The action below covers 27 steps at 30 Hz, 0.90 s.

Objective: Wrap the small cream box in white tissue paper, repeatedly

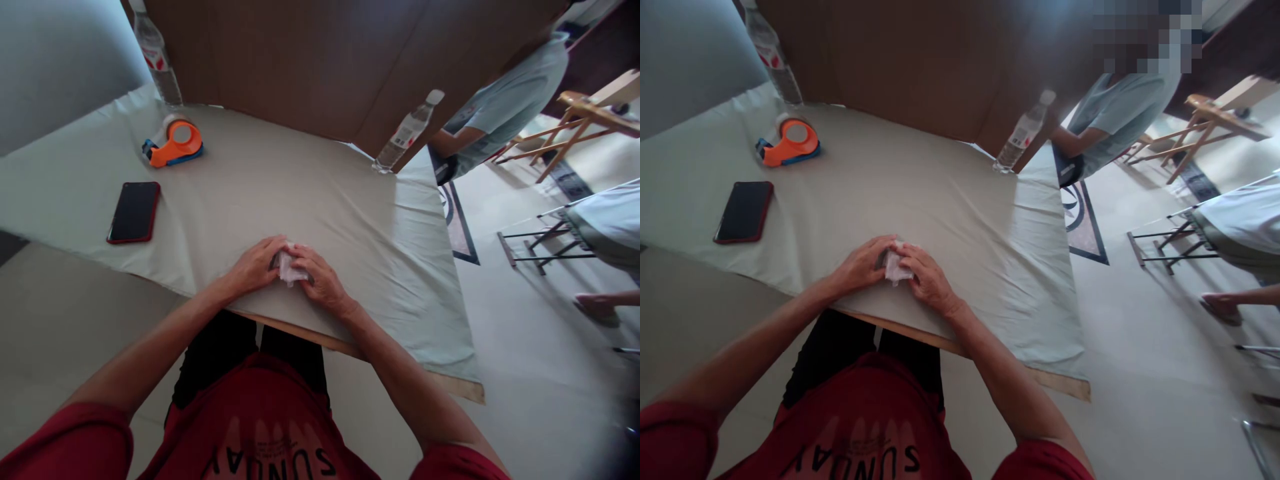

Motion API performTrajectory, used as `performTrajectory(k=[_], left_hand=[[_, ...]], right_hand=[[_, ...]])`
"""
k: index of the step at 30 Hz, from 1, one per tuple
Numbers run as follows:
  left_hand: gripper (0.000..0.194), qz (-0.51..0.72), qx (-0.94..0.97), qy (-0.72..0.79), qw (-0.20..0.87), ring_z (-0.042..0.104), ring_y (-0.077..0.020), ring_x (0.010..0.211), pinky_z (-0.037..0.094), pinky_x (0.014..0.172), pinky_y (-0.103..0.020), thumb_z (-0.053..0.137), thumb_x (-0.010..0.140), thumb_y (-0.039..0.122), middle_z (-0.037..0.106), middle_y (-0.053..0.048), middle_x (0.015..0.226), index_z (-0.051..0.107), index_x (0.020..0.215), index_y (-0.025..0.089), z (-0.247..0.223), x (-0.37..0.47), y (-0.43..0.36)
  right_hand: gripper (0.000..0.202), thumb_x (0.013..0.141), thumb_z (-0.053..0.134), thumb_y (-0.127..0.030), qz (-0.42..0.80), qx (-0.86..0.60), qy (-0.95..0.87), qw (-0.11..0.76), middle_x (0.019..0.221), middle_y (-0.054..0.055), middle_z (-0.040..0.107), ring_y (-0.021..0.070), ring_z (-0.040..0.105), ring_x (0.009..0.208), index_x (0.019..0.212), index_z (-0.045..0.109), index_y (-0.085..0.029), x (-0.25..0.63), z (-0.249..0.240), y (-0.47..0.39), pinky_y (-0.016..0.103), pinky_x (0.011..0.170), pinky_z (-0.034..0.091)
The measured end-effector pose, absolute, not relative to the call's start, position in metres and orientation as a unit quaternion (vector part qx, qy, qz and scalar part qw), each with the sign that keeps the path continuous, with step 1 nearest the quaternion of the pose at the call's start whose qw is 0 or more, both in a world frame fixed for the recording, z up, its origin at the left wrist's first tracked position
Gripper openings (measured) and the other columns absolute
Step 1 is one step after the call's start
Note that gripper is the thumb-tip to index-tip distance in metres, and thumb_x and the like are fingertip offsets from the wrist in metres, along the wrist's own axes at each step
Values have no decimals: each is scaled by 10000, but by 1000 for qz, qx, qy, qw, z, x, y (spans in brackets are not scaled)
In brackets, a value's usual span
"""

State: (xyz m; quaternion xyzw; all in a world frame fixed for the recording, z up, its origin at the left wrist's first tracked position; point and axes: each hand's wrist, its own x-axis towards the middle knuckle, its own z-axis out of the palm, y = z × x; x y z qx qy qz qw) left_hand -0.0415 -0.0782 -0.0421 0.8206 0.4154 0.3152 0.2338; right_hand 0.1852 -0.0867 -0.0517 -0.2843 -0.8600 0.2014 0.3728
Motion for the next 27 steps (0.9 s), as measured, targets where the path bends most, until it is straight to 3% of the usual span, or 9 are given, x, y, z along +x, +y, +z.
performTrajectory(k=[5,9,12,15,18,23,27], left_hand=[[344,359,756,471,279,682,-203,918,545,859,-329,676,751,229,729,-87,1037,636,1086,164,-36,-22,-66],[235,351,655,531,408,610,-138,649,502,646,-260,689,716,252,669,-5,746,638,928,163,-12,-17,-54],[111,319,558,571,511,571,-126,548,452,526,-239,662,739,238,619,1,649,602,797,165,3,-15,-46],[101,287,505,600,550,576,-140,520,428,485,-243,650,770,247,617,-15,617,591,777,166,6,-16,-40],[195,260,509,610,548,567,-152,499,409,479,-253,652,805,352,594,-15,570,596,791,166,0,-21,-38],[469,283,644,560,437,505,-136,575,350,528,-256,570,804,616,570,-9,612,609,711,158,-8,-34,-41],[466,292,665,501,472,594,-178,755,445,670,-280,615,754,536,683,-45,820,699,949,122,-11,-39,-45]], right_hand=[[252,837,540,-129,270,-358,-819,358,1335,92,695,225,609,1312,1022,666,-243,184,-38,-65,437,1114,468],[138,864,615,-306,413,-391,-749,341,1031,60,752,211,698,1017,941,675,-208,184,-14,-32,351,904,539],[276,831,691,-439,495,-398,-704,317,855,34,699,187,662,850,918,668,-177,182,-6,-15,307,764,532],[547,731,797,-489,563,-395,-649,325,1012,60,712,200,674,913,1154,625,-187,177,-12,-14,324,801,555],[886,636,877,-459,590,-390,-619,341,1215,97,689,233,686,1030,1390,477,-224,172,-24,-21,369,901,567],[921,691,825,-499,590,-432,-589,343,1215,126,700,267,704,1036,1458,416,-194,170,-32,-25,440,973,554],[903,725,790,-510,609,-459,-565,316,1139,143,730,291,715,1018,1464,423,-142,169,-29,-28,473,956,565]])
